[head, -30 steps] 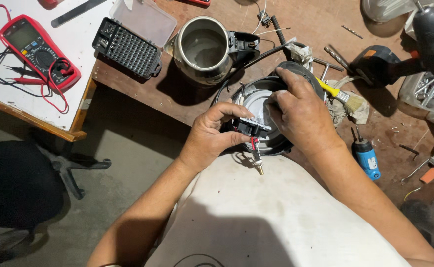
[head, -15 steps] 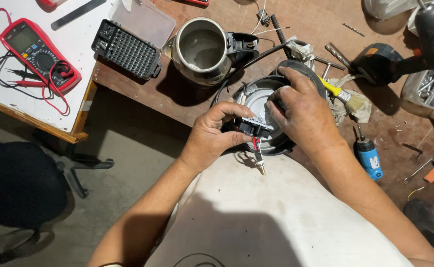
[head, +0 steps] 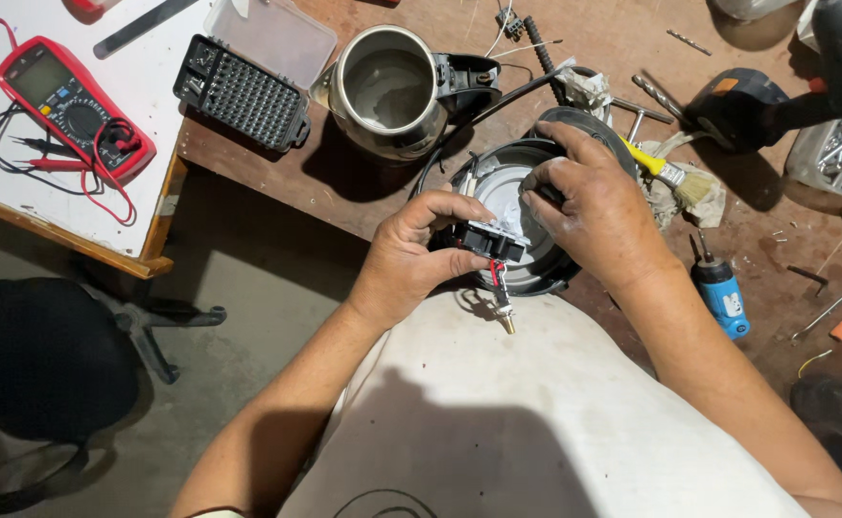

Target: The person disassembles the base of a kettle, uses a multimeter to test the internal electrical components, and then uses a screwdriver and a power drill to reassemble the parts at a workbench.

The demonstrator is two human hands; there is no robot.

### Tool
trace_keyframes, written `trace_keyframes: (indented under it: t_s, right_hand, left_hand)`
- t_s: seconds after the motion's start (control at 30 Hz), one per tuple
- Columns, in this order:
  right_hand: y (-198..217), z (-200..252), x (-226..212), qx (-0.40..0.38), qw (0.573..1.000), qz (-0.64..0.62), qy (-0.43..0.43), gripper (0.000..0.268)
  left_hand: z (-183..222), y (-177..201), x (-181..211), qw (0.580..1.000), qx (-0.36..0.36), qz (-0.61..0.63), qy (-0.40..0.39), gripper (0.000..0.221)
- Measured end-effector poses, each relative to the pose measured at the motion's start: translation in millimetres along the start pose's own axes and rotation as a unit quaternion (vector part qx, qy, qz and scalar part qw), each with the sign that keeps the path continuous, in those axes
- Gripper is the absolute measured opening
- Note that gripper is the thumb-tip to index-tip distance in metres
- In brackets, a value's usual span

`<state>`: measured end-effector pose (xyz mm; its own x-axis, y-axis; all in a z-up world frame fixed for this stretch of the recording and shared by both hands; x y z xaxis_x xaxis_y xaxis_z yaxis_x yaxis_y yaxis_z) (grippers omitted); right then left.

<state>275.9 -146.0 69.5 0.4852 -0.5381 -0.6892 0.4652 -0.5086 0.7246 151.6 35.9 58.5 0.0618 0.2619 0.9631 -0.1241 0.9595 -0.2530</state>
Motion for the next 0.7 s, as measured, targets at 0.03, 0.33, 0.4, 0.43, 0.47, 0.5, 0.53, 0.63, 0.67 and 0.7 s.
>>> trace_keyframes:
  t_s: [0.03,0.33,0.4,0.43,0.47,0.5,0.53,0.63,0.67,0.7]
  right_hand:
    - [1.4,0.3,0.2,0.000,1.000,0.000,0.000,0.017]
    - [-2.2,2.8,3.0,0.006,1.000,-0.010,0.021,0.015]
    - [-2.6,3.7,1.0,0.011,0.999,-0.014,0.027,0.016]
    - [-3.3,3.6,2.4,0.011,0.999,-0.014,0.026,0.016]
    - [-3.3,4.2,2.6,0.013,0.999,-0.014,0.033,0.016]
    - [-3.2,4.9,2.8,0.015,0.999,-0.014,0.040,0.016]
    - [-3.9,5.5,3.7,0.016,0.999,-0.014,0.040,0.016]
    - [-6.2,7.4,3.8,0.020,0.999,0.014,0.047,0.016]
    - [-6.5,8.9,3.4,0.025,0.998,0.034,0.049,0.016]
    - [-6.9,10.5,3.0,0.030,0.997,0.054,0.051,0.017]
  left_hand:
    - [-0.1,0.0,-0.3,1.000,0.000,0.000,0.000,0.049]
    - [0.4,2.6,-0.9,1.000,0.000,0.001,0.006,0.050]
    - [0.9,3.2,-1.6,1.000,-0.001,0.006,0.008,0.050]
    - [0.6,3.5,-1.6,1.000,-0.001,0.006,0.008,0.050]
    - [0.6,3.5,-1.8,1.000,-0.001,0.008,0.009,0.051]
    - [0.6,3.4,-1.9,1.000,-0.001,0.009,0.010,0.051]
    - [0.6,3.4,-2.3,1.000,-0.001,0.010,0.010,0.051]
    - [0.4,4.4,-3.3,1.000,-0.001,0.008,0.012,0.051]
    - [0.5,4.8,-3.8,1.000,-0.001,0.010,0.014,0.052]
    - [0.6,5.2,-4.3,1.000,-0.001,0.013,0.015,0.052]
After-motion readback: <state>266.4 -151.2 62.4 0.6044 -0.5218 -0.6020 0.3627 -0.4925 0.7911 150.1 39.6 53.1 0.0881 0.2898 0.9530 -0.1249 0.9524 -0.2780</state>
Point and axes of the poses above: each hand's wrist, its own z-axis away from the middle knuckle, its own y-axis out of the back of the hand, x = y × z, the point moved 9 cm from there along -z, towards the middle knuckle, and after that the axes turned 8 degrees about -z, right-handed, at the moved point
